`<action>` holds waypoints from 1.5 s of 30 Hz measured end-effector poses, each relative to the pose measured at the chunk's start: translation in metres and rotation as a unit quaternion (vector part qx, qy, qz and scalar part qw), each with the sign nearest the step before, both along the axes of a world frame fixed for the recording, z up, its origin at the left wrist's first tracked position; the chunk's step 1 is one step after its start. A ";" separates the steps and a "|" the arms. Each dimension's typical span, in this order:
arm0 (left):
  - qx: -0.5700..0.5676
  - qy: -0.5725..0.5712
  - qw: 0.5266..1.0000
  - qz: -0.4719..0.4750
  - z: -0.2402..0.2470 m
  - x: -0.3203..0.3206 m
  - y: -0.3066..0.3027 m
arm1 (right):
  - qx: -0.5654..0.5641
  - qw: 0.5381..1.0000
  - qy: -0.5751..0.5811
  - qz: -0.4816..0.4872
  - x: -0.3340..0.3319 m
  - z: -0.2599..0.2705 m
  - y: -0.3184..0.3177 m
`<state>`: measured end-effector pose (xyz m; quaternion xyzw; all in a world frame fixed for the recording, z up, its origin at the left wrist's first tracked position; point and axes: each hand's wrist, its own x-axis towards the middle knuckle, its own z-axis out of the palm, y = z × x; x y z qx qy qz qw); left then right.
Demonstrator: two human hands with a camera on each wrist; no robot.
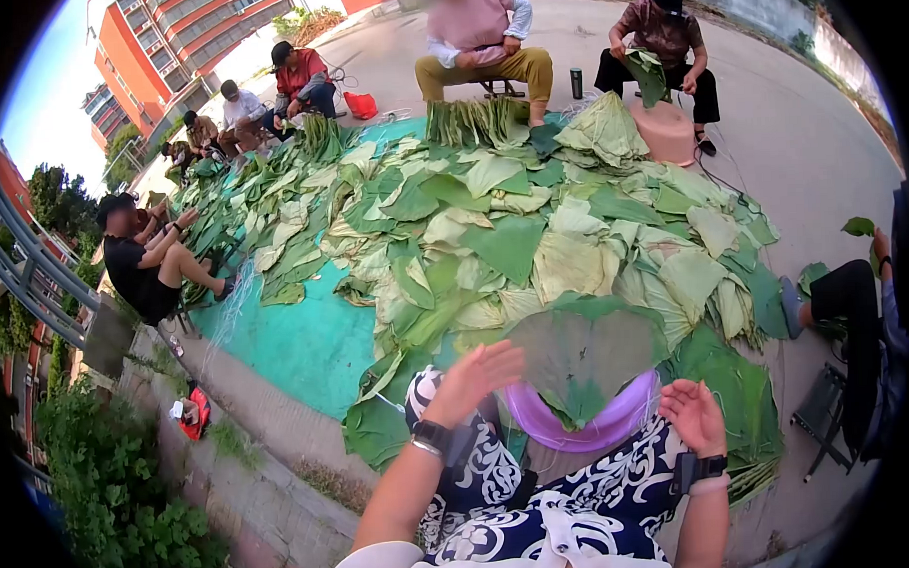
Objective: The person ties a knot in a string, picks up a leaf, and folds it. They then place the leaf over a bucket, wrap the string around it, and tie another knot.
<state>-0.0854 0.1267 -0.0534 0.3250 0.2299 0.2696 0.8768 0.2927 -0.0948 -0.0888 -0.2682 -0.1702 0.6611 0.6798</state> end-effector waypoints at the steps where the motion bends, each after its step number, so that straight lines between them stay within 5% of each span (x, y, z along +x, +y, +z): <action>1: -0.002 0.003 1.000 0.000 -0.002 -0.001 -0.001 | 0.005 1.000 -0.002 0.001 0.001 0.001 0.002; 45: 0.043 0.013 0.999 0.006 -0.033 -0.003 0.003 | -0.023 0.999 -0.014 -0.023 0.000 -0.001 -0.001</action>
